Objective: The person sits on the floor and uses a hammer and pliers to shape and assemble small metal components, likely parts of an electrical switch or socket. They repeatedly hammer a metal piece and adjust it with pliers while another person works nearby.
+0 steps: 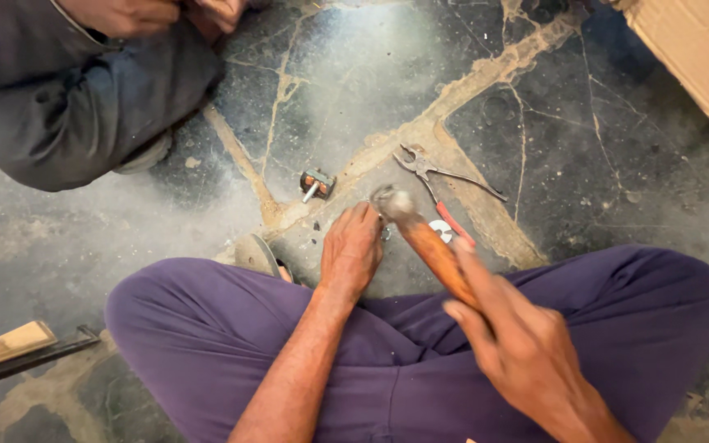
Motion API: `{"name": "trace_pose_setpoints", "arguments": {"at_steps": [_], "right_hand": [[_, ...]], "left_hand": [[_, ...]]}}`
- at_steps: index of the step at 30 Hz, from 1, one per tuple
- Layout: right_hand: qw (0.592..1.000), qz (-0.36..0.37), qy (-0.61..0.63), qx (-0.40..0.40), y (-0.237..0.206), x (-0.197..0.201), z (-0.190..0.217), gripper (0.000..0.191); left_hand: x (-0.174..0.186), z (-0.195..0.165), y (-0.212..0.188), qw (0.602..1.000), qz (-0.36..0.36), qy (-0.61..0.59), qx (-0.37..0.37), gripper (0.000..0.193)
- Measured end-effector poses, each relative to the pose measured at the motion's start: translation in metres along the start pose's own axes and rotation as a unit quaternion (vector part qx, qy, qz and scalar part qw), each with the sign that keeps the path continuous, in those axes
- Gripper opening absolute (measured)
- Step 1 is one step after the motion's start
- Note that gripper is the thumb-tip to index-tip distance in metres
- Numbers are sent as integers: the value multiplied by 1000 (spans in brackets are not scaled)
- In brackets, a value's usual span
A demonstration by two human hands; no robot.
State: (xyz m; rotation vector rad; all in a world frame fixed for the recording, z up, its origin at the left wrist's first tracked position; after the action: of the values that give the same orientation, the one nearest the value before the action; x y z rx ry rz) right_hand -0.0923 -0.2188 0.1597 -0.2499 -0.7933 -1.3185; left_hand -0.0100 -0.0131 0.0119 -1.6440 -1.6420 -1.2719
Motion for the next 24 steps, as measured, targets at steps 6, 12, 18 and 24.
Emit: {"name": "trace_pose_setpoints", "arguments": {"at_steps": [6, 12, 18, 24], "right_hand": [[991, -100, 20, 89, -9, 8, 2, 65], [985, 91, -94, -111, 8, -19, -10, 68], [997, -61, 13, 54, 8, 11, 10, 61], [999, 9, -24, -33, 7, -10, 2, 66]], "left_hand": [[-3, 2, 1, 1000, 20, -1, 10, 13], [5, 1, 0, 1000, -2, -17, -17, 27], [5, -1, 1, 1000, -4, -18, 9, 16], [-2, 3, 0, 1000, 5, -5, 22, 13]]}}
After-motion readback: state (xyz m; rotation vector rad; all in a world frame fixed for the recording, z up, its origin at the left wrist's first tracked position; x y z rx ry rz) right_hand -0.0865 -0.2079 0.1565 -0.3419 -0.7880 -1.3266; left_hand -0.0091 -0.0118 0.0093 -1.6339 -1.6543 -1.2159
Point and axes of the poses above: each hand's wrist, its own y-axis towards the middle knuckle, its own x-axis out of the back of the hand, z = x × y, the point moved 1 cm from there along y, towards the middle knuckle, and after that the axes turned 11 degrees about y, right-handed, at the moved point
